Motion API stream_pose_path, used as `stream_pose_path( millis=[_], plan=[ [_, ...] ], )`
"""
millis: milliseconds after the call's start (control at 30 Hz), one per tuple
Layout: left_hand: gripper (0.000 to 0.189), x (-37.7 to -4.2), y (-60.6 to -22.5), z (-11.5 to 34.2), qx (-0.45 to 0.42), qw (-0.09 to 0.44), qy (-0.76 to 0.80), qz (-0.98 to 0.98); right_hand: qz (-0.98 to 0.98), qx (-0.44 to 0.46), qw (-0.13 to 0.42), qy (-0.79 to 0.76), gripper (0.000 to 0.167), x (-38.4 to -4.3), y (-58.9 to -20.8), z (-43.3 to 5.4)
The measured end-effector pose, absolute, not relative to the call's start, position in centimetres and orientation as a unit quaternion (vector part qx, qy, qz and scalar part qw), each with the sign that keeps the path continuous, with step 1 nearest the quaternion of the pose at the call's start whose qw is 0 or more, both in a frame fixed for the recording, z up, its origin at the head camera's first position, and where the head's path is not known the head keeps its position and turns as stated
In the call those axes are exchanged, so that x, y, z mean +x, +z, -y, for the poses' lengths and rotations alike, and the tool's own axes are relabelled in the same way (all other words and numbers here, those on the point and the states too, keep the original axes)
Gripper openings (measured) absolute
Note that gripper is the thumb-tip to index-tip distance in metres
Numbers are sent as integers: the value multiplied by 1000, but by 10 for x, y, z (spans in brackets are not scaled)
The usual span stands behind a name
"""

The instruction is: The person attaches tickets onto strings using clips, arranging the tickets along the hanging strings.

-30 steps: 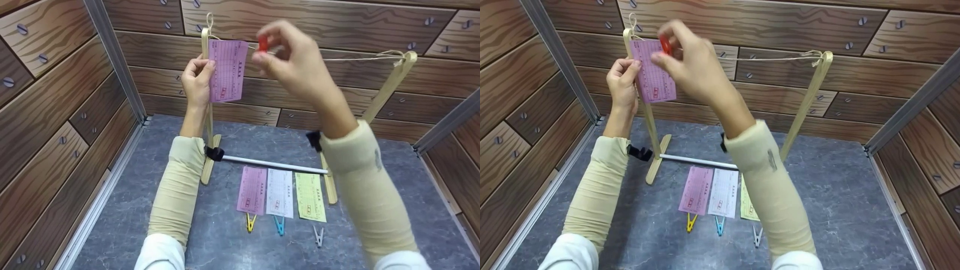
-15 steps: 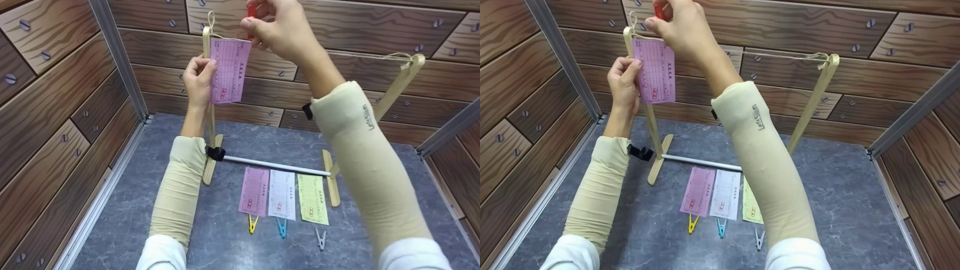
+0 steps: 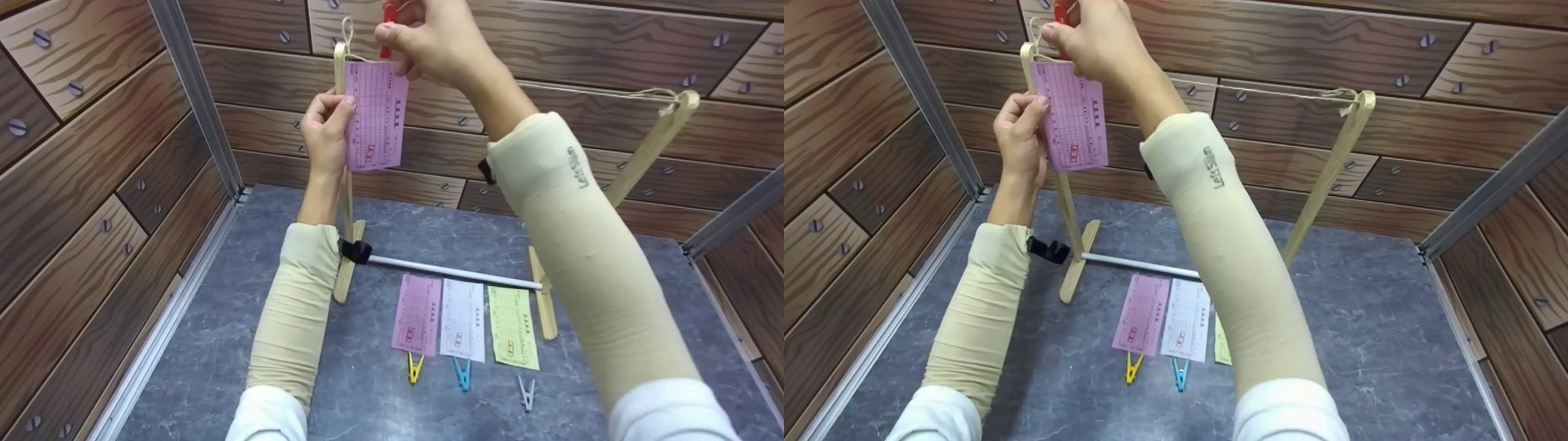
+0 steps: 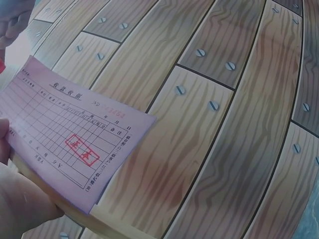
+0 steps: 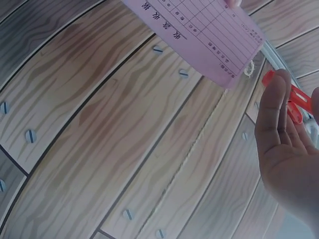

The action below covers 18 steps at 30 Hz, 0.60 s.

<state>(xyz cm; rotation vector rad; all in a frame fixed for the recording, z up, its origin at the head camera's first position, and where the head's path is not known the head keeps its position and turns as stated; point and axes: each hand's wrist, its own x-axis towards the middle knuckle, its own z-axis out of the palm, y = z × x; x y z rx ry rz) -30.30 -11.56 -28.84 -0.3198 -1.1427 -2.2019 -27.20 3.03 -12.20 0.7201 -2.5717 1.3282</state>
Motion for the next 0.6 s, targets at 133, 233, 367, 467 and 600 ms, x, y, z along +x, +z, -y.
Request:
stream_pose_path(
  millis=[133, 233, 367, 467, 600],
  plan=[
    [15, -301, -289, 116, -110, 315, -836, 437, 857, 241, 89, 447, 24, -278, -124, -24],
    [15, -300, -288, 115, -105, 317, -831, 445, 847, 233, 103, 466, 12, -282, -127, -20],
    [14, -301, -286, 115, -104, 321, -828, 449, 835, 216, 139, 486, 6, -289, -130, -14],
    [15, -301, -285, 114, -102, 327, -825, 450, 837, 209, 164, 479, 11, -293, -132, -9],
    [16, -301, -285, 113, -98, 325, -826, 450, 851, 202, 168, 455, 18, -296, -135, -4]
  ],
)
